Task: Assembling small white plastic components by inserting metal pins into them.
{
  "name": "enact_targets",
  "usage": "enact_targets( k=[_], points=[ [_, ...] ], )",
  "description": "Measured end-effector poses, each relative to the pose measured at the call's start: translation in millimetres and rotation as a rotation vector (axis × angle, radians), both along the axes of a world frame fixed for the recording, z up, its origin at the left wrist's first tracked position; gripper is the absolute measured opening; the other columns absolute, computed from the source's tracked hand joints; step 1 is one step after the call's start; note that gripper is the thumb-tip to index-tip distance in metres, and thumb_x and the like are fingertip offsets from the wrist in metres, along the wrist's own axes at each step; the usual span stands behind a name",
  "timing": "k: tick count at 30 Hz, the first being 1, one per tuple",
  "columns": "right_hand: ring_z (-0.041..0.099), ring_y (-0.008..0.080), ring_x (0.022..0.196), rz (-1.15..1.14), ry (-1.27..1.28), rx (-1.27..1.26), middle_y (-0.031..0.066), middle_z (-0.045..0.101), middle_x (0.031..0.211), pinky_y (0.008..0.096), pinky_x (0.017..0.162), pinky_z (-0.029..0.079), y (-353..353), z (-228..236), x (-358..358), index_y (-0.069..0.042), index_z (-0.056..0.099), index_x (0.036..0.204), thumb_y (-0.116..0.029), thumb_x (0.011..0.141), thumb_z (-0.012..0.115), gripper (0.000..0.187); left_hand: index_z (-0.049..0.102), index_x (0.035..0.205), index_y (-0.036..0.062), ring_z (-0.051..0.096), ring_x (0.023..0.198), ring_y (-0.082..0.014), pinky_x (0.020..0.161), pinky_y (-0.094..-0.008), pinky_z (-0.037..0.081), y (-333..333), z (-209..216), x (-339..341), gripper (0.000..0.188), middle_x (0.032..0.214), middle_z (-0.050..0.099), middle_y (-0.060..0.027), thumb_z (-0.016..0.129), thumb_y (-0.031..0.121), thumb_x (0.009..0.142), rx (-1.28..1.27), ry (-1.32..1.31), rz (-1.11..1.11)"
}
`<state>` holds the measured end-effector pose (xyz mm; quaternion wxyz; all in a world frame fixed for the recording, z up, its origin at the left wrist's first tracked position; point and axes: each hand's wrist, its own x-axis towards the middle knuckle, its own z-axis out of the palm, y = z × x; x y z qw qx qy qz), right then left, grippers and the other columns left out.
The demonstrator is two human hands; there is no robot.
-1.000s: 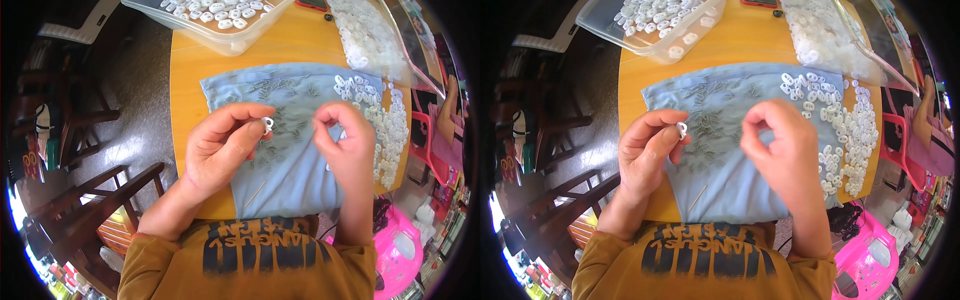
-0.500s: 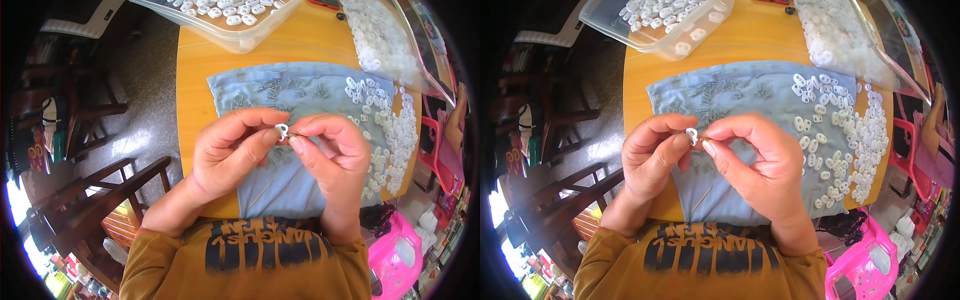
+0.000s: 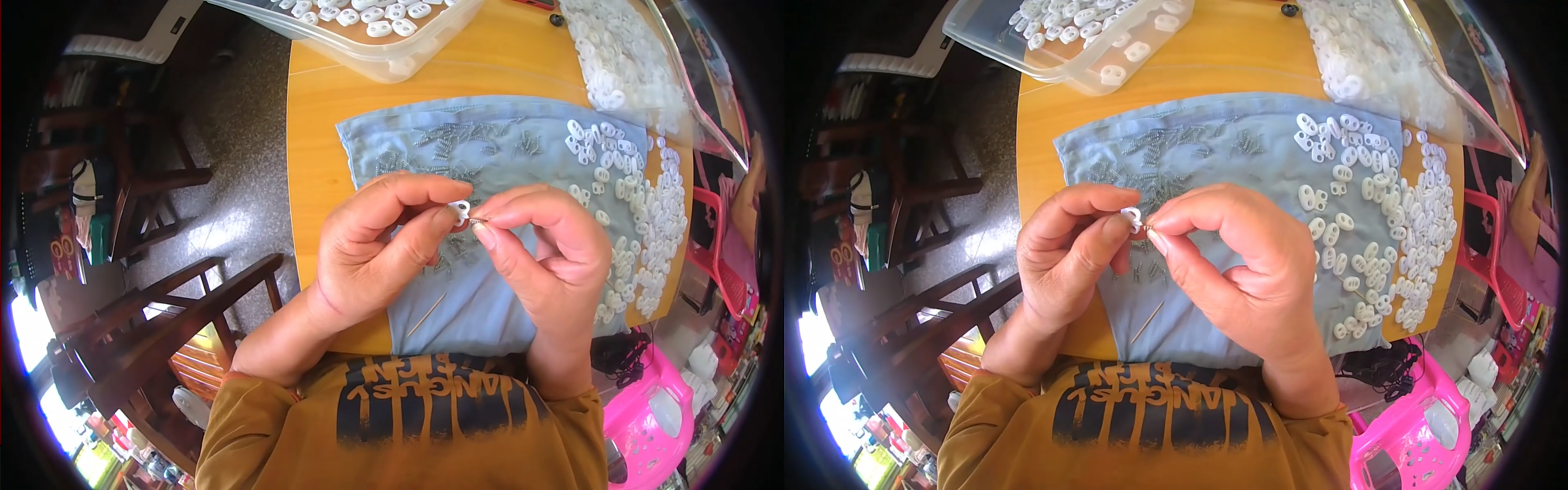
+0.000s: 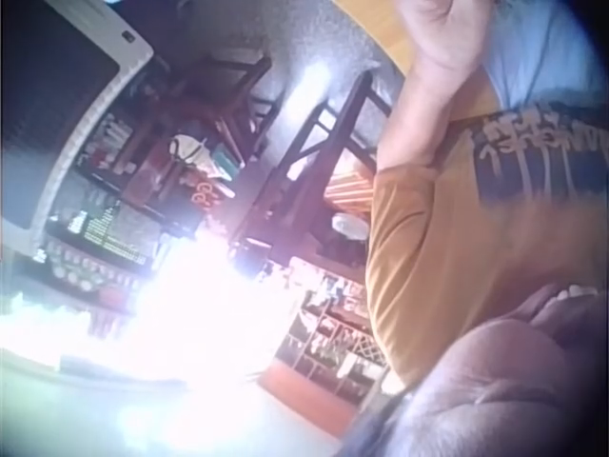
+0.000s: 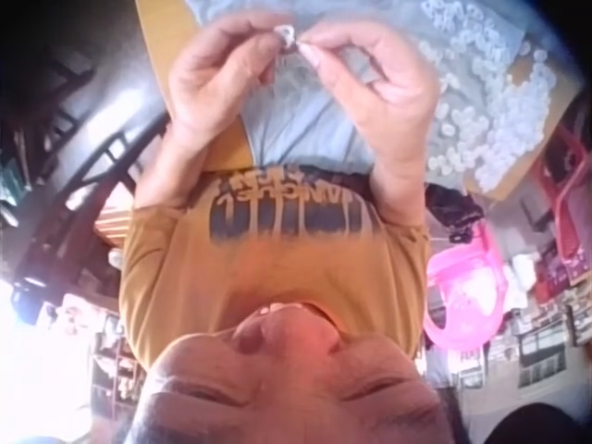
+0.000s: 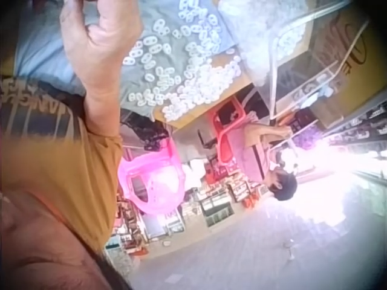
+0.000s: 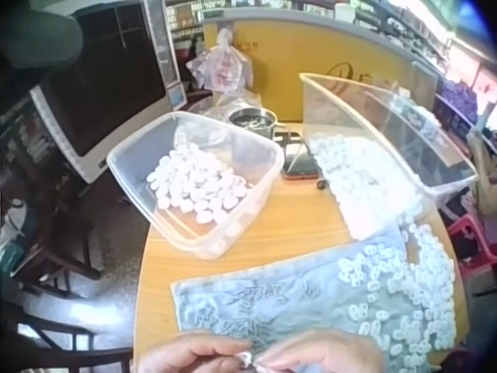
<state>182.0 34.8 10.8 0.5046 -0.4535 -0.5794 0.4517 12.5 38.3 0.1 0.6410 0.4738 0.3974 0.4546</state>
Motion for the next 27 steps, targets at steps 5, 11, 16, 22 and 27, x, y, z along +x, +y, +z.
enact_targets(
  k=[5, 11, 16, 22, 27],
  points=[
    [0.061, 0.0166, 0.072, -0.002, -0.024, 0.023, 0.008, 0.064, 0.08, 0.0248, 0.064, 0.047, 0.5, -1.4, -0.4, 0.0, 0.06, 0.081, 0.011, 0.071, 0.065, 0.015, 0.058, 0.104, -0.0014, 0.052, 0.063, -0.0068, 0.055, -0.0175, 0.042, 0.8, -2.1, -1.2, 0.018, 0.088, 0.059, -0.0063, 0.055, 0.0, 0.086, 0.077, 0.075, -0.023],
    [0.061, 0.0187, 0.068, -0.013, -0.127, 0.158, 0.0093, 0.063, 0.076, 0.026, 0.061, 0.047, 2.7, -4.0, 0.1, -0.001, 0.06, 0.08, 0.01, 0.069, 0.066, 0.016, 0.058, 0.104, -0.0016, 0.051, 0.064, -0.006, 0.055, -0.0166, 0.042, 0.5, -3.3, -2.5, 0.019, 0.089, 0.058, -0.0061, 0.053, -0.002, 0.086, 0.156, 0.173, -0.028],
    [0.062, 0.0196, 0.067, 0.009, -0.136, 0.177, 0.0097, 0.064, 0.076, 0.0265, 0.059, 0.048, 3.2, -3.9, 0.2, -0.001, 0.06, 0.079, 0.009, 0.068, 0.066, 0.017, 0.058, 0.104, -0.002, 0.051, 0.064, -0.0056, 0.054, -0.0164, 0.041, 0.5, -2.0, -2.9, 0.018, 0.089, 0.058, -0.0061, 0.053, -0.002, 0.086, 0.145, 0.183, -0.037],
    [0.062, 0.0204, 0.066, 0.009, -0.164, 0.21, 0.0097, 0.064, 0.075, 0.0272, 0.058, 0.048, 4.0, -4.5, -1.1, -0.002, 0.06, 0.079, 0.01, 0.068, 0.066, 0.017, 0.058, 0.103, -0.0017, 0.051, 0.063, -0.0055, 0.054, -0.0162, 0.041, 0.7, -2.5, -2.8, 0.018, 0.087, 0.058, -0.0059, 0.053, -0.004, 0.086, 0.162, 0.185, -0.033],
    [0.062, 0.0209, 0.066, -0.001, -0.17, 0.223, 0.0099, 0.064, 0.075, 0.0276, 0.058, 0.048, 3.7, -5.6, -0.8, -0.002, 0.06, 0.079, 0.01, 0.068, 0.066, 0.017, 0.059, 0.102, -0.0012, 0.05, 0.062, -0.0056, 0.053, -0.0165, 0.04, 0.4, -3.7, -1.3, 0.018, 0.087, 0.058, -0.0058, 0.052, -0.005, 0.086, 0.159, 0.176, -0.035]
  ],
)
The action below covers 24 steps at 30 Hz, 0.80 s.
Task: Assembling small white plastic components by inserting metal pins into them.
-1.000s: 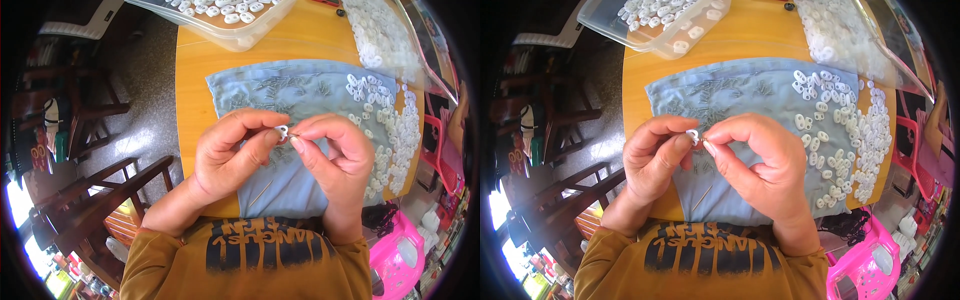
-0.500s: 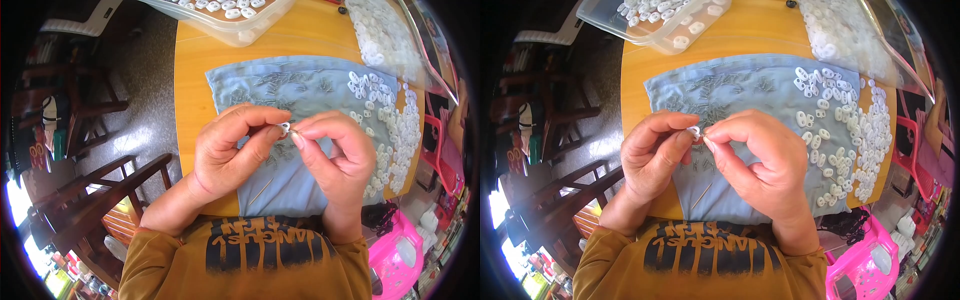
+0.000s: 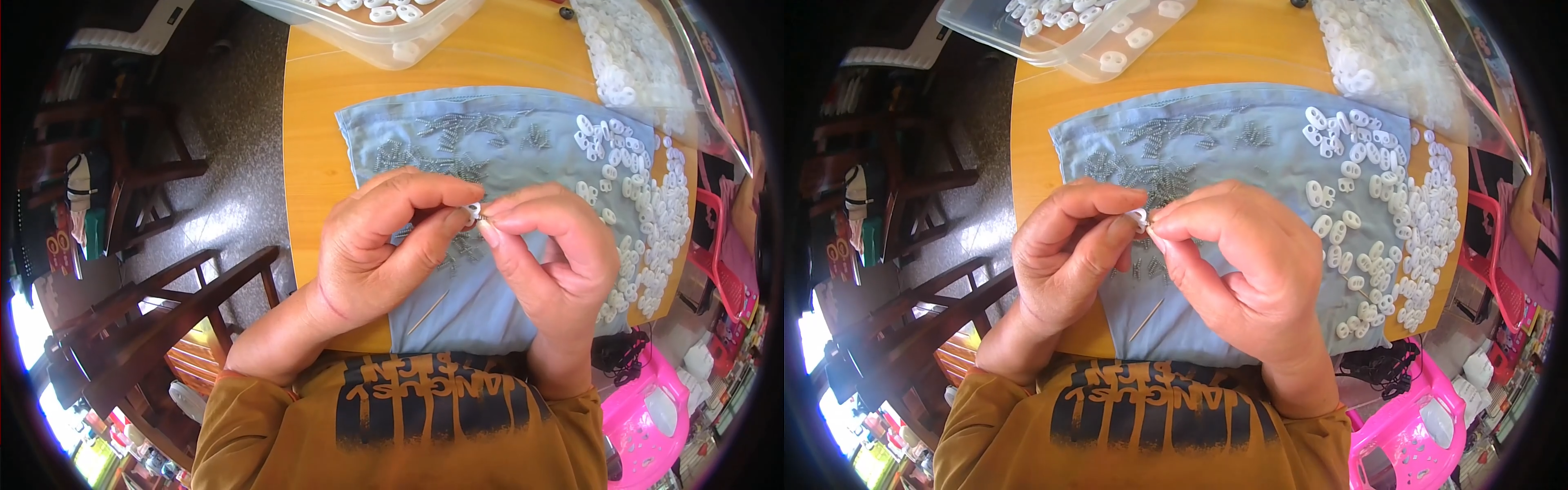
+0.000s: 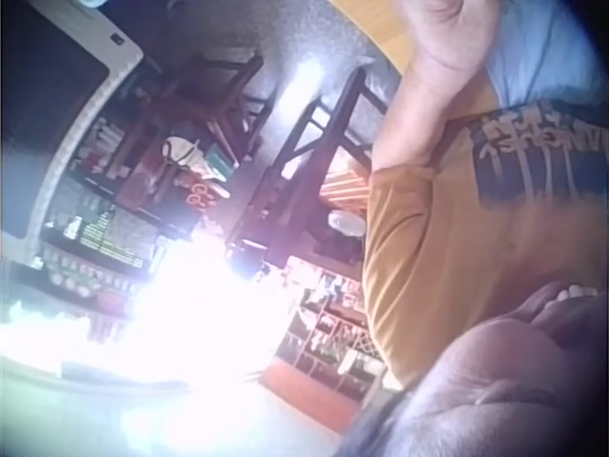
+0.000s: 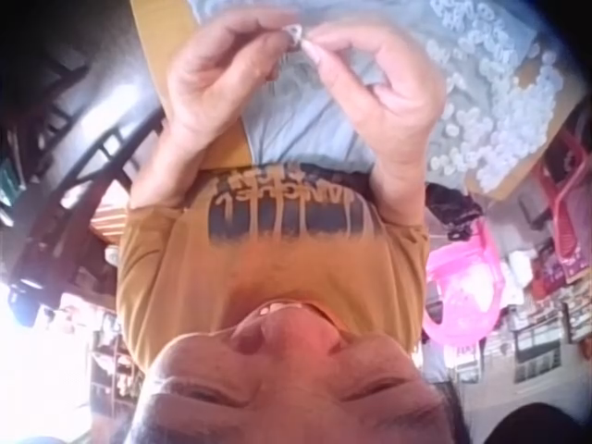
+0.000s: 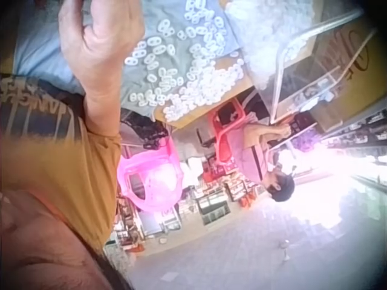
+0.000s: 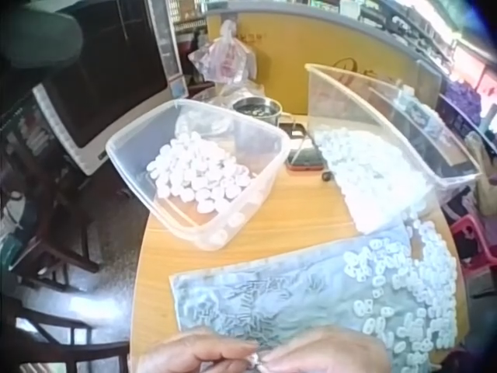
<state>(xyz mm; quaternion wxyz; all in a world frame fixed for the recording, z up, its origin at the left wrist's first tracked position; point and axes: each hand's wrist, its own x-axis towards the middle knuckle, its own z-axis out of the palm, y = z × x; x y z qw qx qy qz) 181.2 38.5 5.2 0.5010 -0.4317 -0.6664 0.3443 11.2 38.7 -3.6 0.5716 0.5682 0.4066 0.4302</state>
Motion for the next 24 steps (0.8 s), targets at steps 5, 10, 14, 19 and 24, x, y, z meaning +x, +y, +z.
enact_targets(
  k=[5, 10, 14, 19, 24],
  points=[
    [0.062, 0.0206, 0.066, 0.001, -0.006, -0.002, 0.01, 0.064, 0.075, 0.0274, 0.058, 0.048, -1.3, 0.8, 0.2, -0.002, 0.06, 0.079, 0.01, 0.068, 0.066, 0.017, 0.059, 0.102, -0.0013, 0.051, 0.059, -0.0072, 0.05, -0.0177, 0.041, 2.3, -3.8, 1.3, 0.02, 0.085, 0.056, -0.0066, 0.053, -0.008, 0.084, 0.28, 0.127, -0.022],
    [0.063, 0.0195, 0.068, 0.025, 0.067, -0.041, 0.01, 0.064, 0.077, 0.0264, 0.06, 0.048, -1.6, -0.8, 1.6, -0.001, 0.061, 0.081, 0.01, 0.069, 0.065, 0.017, 0.059, 0.102, -0.0015, 0.053, 0.059, -0.0087, 0.051, -0.0189, 0.042, -2.6, -3.9, 2.4, 0.02, 0.085, 0.056, -0.0073, 0.053, -0.008, 0.084, 0.205, 0.067, -0.001],
    [0.063, 0.0192, 0.069, 0.014, 0.102, -0.063, 0.0102, 0.065, 0.078, 0.026, 0.061, 0.048, -4.1, 2.1, 0.4, -0.001, 0.061, 0.082, 0.01, 0.07, 0.066, 0.017, 0.062, 0.099, -0.0009, 0.06, 0.058, -0.0124, 0.051, -0.0238, 0.046, -3.7, 0.8, 6.0, 0.021, 0.073, 0.061, -0.007, 0.06, -0.007, 0.078, 0.107, -0.013, 0.075],
    [0.063, 0.0187, 0.07, 0.006, 0.136, -0.079, 0.0101, 0.066, 0.079, 0.0255, 0.062, 0.048, -4.5, 2.9, 0.2, -0.002, 0.061, 0.082, 0.009, 0.07, 0.067, 0.017, 0.061, 0.101, -0.0016, 0.059, 0.056, -0.011, 0.05, -0.022, 0.046, -3.0, 0.2, 5.8, 0.024, 0.074, 0.061, -0.0072, 0.059, -0.008, 0.079, 0.15, 0.013, 0.072],
    [0.063, 0.0187, 0.069, 0.008, 0.105, -0.068, 0.0098, 0.065, 0.078, 0.0259, 0.061, 0.048, -4.0, 2.8, -0.6, -0.002, 0.061, 0.082, 0.009, 0.07, 0.067, 0.017, 0.062, 0.101, -0.0013, 0.059, 0.056, -0.0109, 0.049, -0.022, 0.046, -2.8, -0.6, 4.8, 0.024, 0.074, 0.061, -0.0068, 0.06, -0.009, 0.078, 0.176, 0.015, 0.072]
  ],
)
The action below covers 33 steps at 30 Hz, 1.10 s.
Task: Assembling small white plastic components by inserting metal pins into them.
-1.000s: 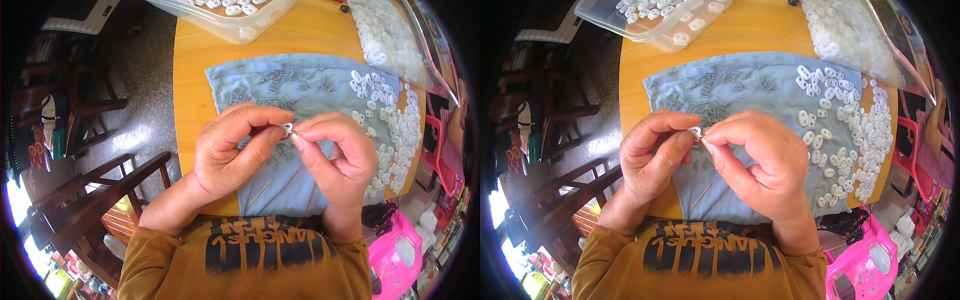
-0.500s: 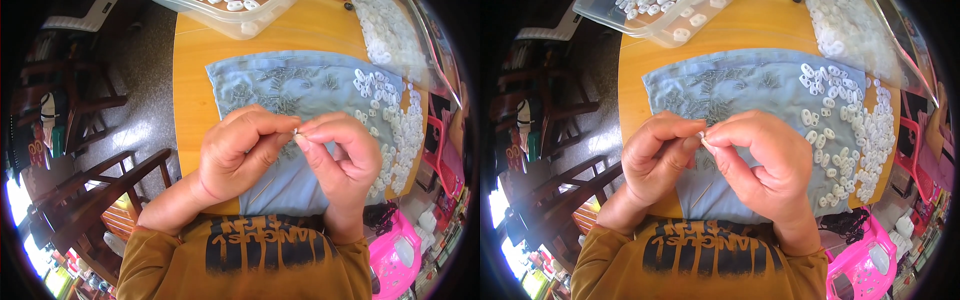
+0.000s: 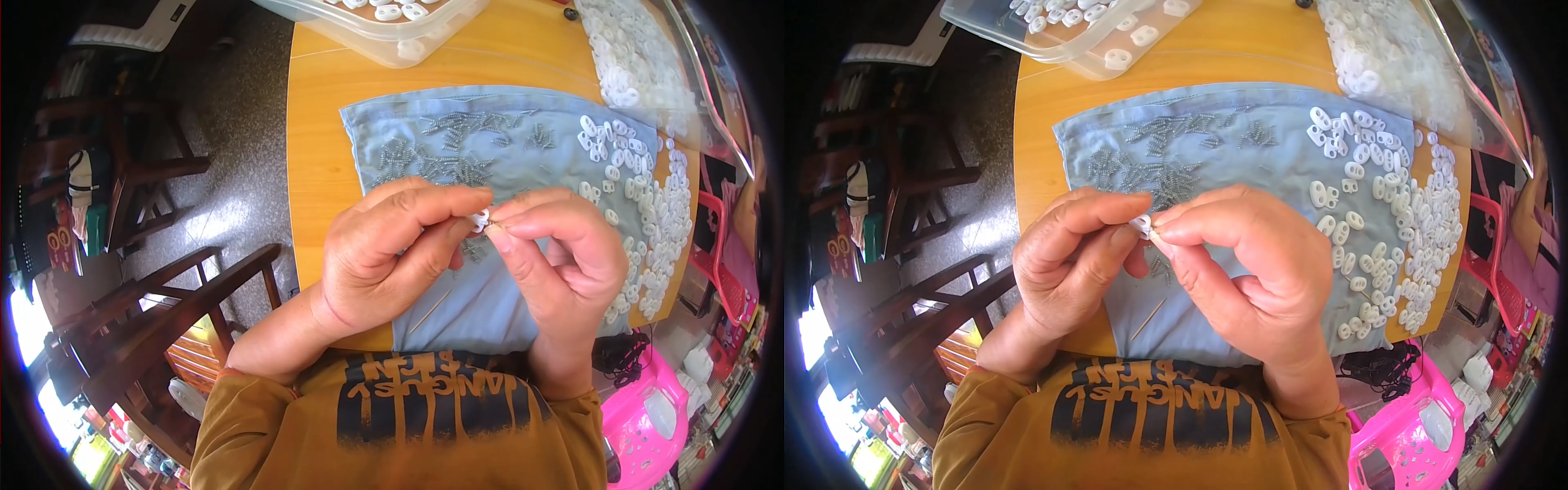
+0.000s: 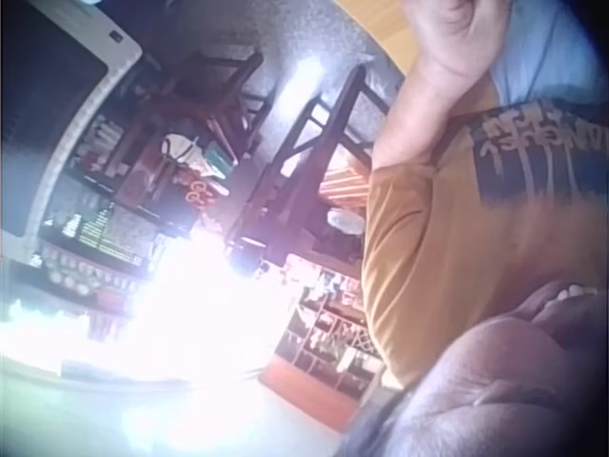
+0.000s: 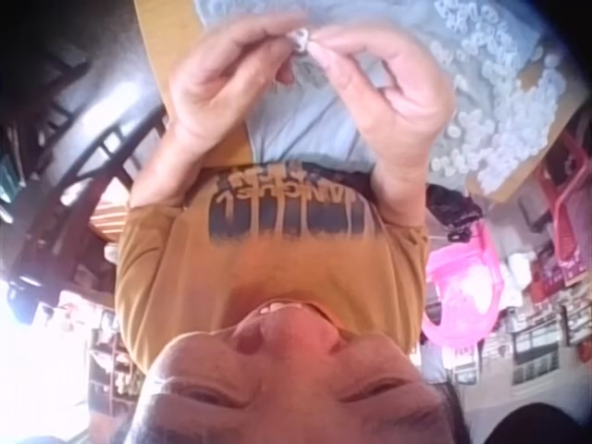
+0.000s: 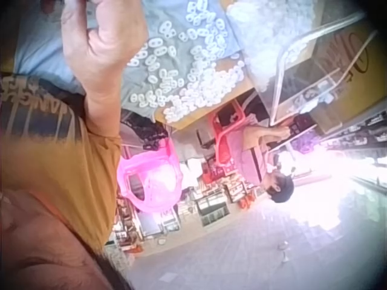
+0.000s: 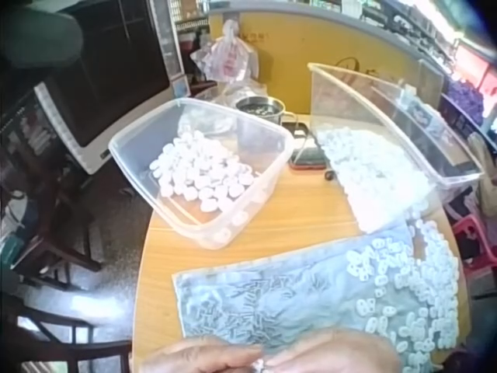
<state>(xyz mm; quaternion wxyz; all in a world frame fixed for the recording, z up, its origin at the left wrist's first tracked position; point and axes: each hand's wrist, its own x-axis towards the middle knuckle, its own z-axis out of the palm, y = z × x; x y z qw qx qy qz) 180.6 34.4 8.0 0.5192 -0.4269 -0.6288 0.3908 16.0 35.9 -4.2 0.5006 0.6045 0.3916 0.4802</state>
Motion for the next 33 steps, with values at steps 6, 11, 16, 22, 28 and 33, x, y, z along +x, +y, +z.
enact_targets(
  k=[6, 11, 16, 22, 28, 33],
  points=[
    [0.063, 0.0194, 0.067, -0.01, -0.048, 0.053, 0.0096, 0.065, 0.076, 0.026, 0.06, 0.048, -0.3, -5.1, -2.1, -0.002, 0.061, 0.081, 0.008, 0.069, 0.068, 0.017, 0.062, 0.1, -0.0001, 0.056, 0.053, -0.0101, 0.047, -0.0216, 0.044, -3.6, -1.7, 2.4, 0.023, 0.074, 0.059, -0.0064, 0.061, -0.008, 0.078, 0.026, 0.052, 0.034],
    [0.063, 0.0193, 0.068, -0.026, -0.038, 0.042, 0.0099, 0.066, 0.077, 0.0258, 0.06, 0.048, -0.5, -3.4, -3.7, -0.002, 0.061, 0.082, 0.008, 0.07, 0.068, 0.017, 0.06, 0.102, 0.0, 0.057, 0.056, -0.01, 0.048, -0.0213, 0.044, -5.5, -3.7, 4.6, 0.025, 0.075, 0.059, -0.0068, 0.06, -0.009, 0.079, 0.0, -0.036, 0.077],
    [0.064, 0.0192, 0.071, -0.027, -0.005, 0.041, 0.0108, 0.066, 0.081, 0.0256, 0.062, 0.049, -0.7, -2.7, -4.2, -0.001, 0.062, 0.083, 0.008, 0.071, 0.067, 0.016, 0.06, 0.102, -0.0004, 0.058, 0.058, -0.0097, 0.05, -0.0208, 0.045, -7.7, -3.4, 4.0, 0.024, 0.079, 0.06, -0.0073, 0.06, -0.009, 0.079, -0.053, -0.075, 0.085],
    [0.064, 0.0198, 0.073, -0.023, 0.019, 0.044, 0.0119, 0.066, 0.083, 0.0256, 0.064, 0.049, -0.7, -3.5, -5.1, 0.0, 0.062, 0.085, 0.01, 0.07, 0.066, 0.019, 0.05, 0.109, -0.0037, 0.058, 0.071, -0.0113, 0.062, -0.0214, 0.049, -6.1, -3.1, -6.5, 0.022, 0.093, 0.058, -0.0101, 0.053, -0.005, 0.087, -0.038, 0.013, -0.047],
    [0.061, 0.0185, 0.073, -0.031, -0.005, -0.014, 0.0111, 0.063, 0.083, 0.0256, 0.065, 0.048, -0.3, -4.1, -5.7, 0.0, 0.061, 0.087, 0.006, 0.071, 0.067, 0.018, 0.06, 0.094, -0.0003, 0.059, 0.063, -0.0108, 0.055, -0.0218, 0.046, -5.2, -1.1, 0.9, 0.017, 0.08, 0.061, -0.007, 0.061, -0.008, 0.079, -0.09, -0.085, 0.1],
    [0.057, 0.0168, 0.069, 0.003, 0.035, -0.038, 0.0098, 0.06, 0.081, 0.025, 0.062, 0.045, 2.3, -4.6, -2.8, 0.001, 0.06, 0.087, 0.003, 0.072, 0.067, 0.017, 0.059, 0.091, 0.0009, 0.062, 0.07, -0.0164, 0.058, -0.0245, 0.048, -6.2, -0.1, 1.8, 0.018, 0.087, 0.064, -0.0109, 0.063, -0.008, 0.076, -0.089, -0.096, 0.101]
  ],
)
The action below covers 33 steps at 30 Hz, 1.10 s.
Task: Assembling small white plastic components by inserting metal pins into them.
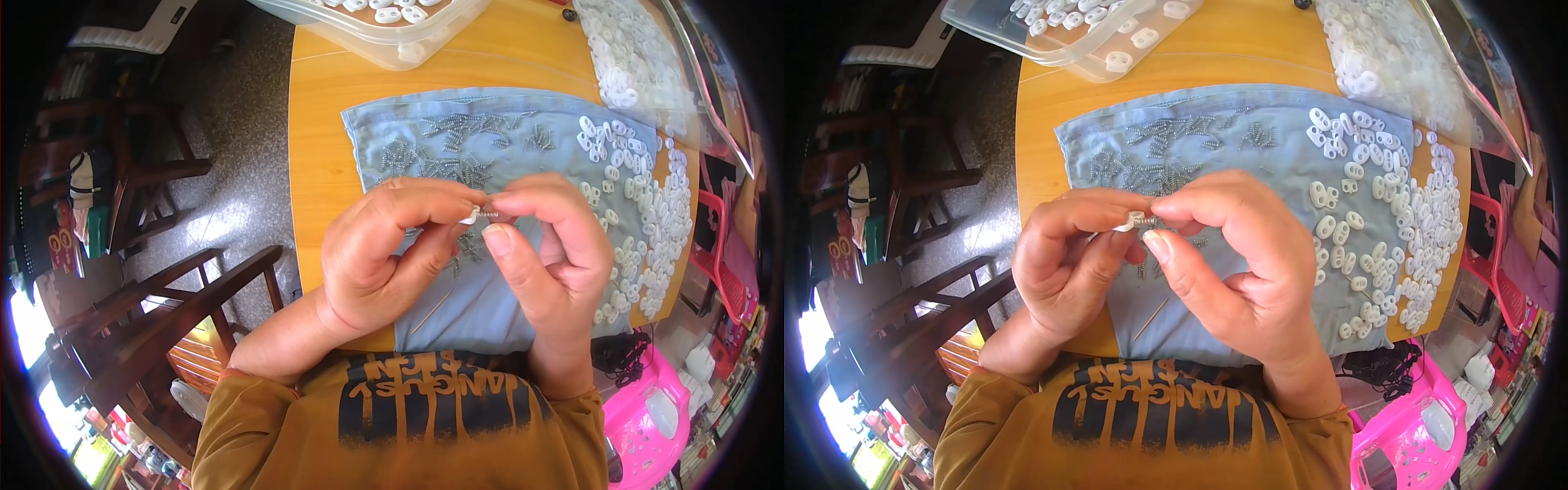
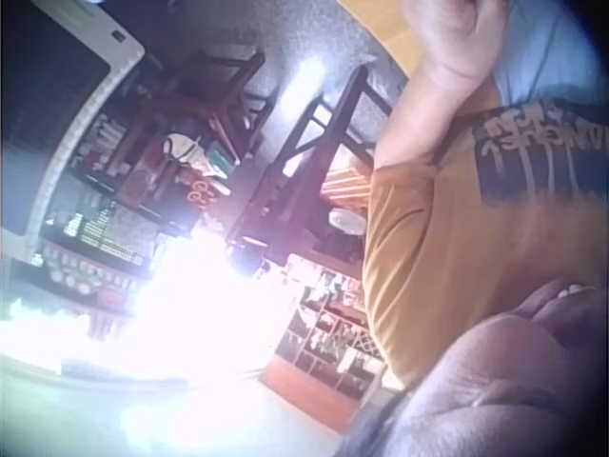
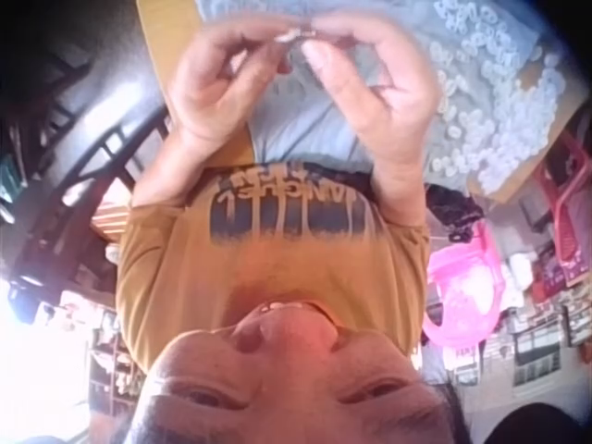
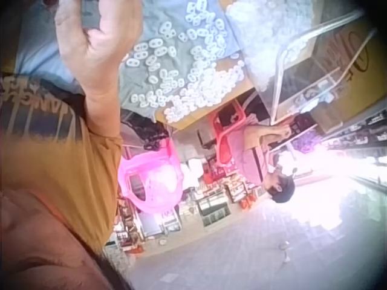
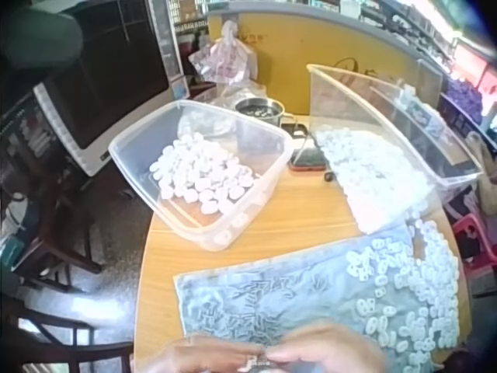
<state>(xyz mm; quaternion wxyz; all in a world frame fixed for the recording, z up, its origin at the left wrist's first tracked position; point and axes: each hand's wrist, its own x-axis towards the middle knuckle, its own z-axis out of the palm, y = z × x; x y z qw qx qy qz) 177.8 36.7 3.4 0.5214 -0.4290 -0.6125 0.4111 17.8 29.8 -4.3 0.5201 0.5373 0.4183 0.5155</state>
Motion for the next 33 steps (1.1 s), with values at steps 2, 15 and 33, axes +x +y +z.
enact_targets(
  k=[2, 15, 33],
  points=[
    [0.056, 0.0163, 0.068, 0.027, -0.016, 0.04, 0.0095, 0.06, 0.081, 0.0247, 0.061, 0.045, 0.5, -0.1, 1.4, 0.002, 0.059, 0.087, 0.003, 0.072, 0.067, 0.016, 0.059, 0.091, 0.0019, 0.063, 0.074, -0.0199, 0.062, -0.0271, 0.049, 1.1, -2.1, -0.4, 0.022, 0.092, 0.065, -0.013, 0.064, -0.009, 0.073, 0.109, 0.056, -0.004],
    [0.051, 0.0108, 0.065, 0.011, 0.162, -0.354, 0.0049, 0.059, 0.073, 0.0234, 0.061, 0.041, -7.3, 11.3, -1.8, 0.002, 0.061, 0.082, -0.002, 0.079, 0.064, 0.006, 0.063, 0.092, 0.0008, 0.06, 0.07, -0.0158, 0.058, -0.0238, 0.048, 9.4, -0.7, -6.3, 0.031, 0.086, 0.063, -0.0118, 0.063, -0.016, 0.066, 0.428, 0.325, -0.021],
    [0.057, 0.0142, 0.061, 0.059, 0.048, -0.112, 0.0077, 0.059, 0.072, 0.0244, 0.057, 0.044, -0.5, 1.3, -2.7, 0.0, 0.059, 0.082, 0.0, 0.081, 0.06, 0.001, 0.06, 0.1, -0.0022, 0.054, 0.065, -0.0086, 0.056, -0.0183, 0.046, 1.4, -3.5, -2.0, 0.019, 0.088, 0.056, -0.0076, 0.054, -0.008, 0.083, -0.183, -0.181, -0.101]
  ],
)
